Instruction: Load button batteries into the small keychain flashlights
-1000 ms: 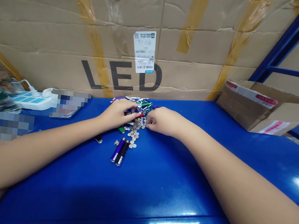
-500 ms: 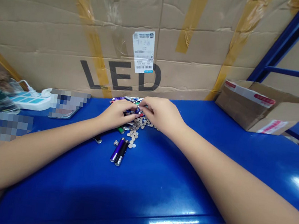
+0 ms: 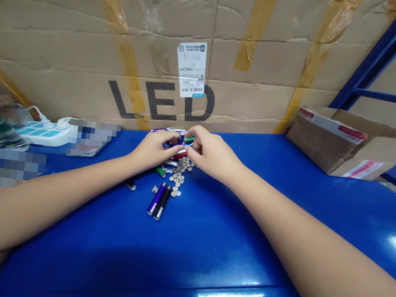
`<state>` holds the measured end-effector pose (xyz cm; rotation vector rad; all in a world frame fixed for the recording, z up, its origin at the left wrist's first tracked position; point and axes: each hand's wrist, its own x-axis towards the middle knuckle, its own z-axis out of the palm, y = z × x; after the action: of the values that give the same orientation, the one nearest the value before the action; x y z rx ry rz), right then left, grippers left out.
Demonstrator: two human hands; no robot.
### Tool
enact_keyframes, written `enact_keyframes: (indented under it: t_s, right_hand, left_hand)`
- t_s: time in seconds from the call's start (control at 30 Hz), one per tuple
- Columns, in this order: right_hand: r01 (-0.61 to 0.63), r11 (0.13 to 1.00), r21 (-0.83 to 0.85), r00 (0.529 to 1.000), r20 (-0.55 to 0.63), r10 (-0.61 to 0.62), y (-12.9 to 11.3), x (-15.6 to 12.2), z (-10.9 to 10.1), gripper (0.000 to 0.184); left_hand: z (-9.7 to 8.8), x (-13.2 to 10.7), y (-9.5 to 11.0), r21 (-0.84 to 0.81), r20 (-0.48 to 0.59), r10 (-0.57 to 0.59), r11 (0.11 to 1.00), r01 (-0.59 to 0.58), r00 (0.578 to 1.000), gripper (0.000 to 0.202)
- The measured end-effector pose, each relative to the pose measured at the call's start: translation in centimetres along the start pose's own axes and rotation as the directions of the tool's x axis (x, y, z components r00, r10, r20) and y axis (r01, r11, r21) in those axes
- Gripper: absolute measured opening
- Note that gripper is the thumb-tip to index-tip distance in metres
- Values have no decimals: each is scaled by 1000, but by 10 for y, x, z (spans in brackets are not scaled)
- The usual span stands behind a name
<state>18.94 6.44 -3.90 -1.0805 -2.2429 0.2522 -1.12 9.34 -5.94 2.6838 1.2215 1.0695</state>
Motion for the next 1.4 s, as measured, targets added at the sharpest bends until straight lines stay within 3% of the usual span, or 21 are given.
enact_keyframes:
  t_s: [0.17,0.37,0.53,0.8,0.93,1.07,1.17,1.4]
  right_hand:
    - [148,984,-96,986,94,-139,-1,0,11,11]
    - [321,933,-164,943,150,-298,-12,7,28,19]
    - [357,878,-319,929,223,-297,-23,14,41,28]
    - [294,927,-233,947,205,-249,-26,14,33,16]
    - [116,990,-84,992,-38,-119,-20,11,15,12]
    - [-69,991,114,980,-178,89,-4,9,0,8]
    - [-75,990,117,986,-143,91,8,8,-4,10]
    - [24,979,-201,998,70,-10,14,5,-10,14]
  left_hand:
    - [-1,0,-2,42,-67,-105,993,108,992,17]
    - [-2,1,-3,49,-70,-146,987,150,987,16]
    - [-2,1,-5,65,-90,-185,979,191,979,17]
    - [-2,0,-4,53,-93,-155,986,160,984,16]
    - [-3,-1,-1,41,-66,-78,996,80,995,18]
    - [-4,-1,4,34,-14,8,999,-7,1000,22]
    - [-3,-2,6,60,40,64,996,-66,997,25]
    - [-5,-2,5,132,115,110,983,-125,987,27]
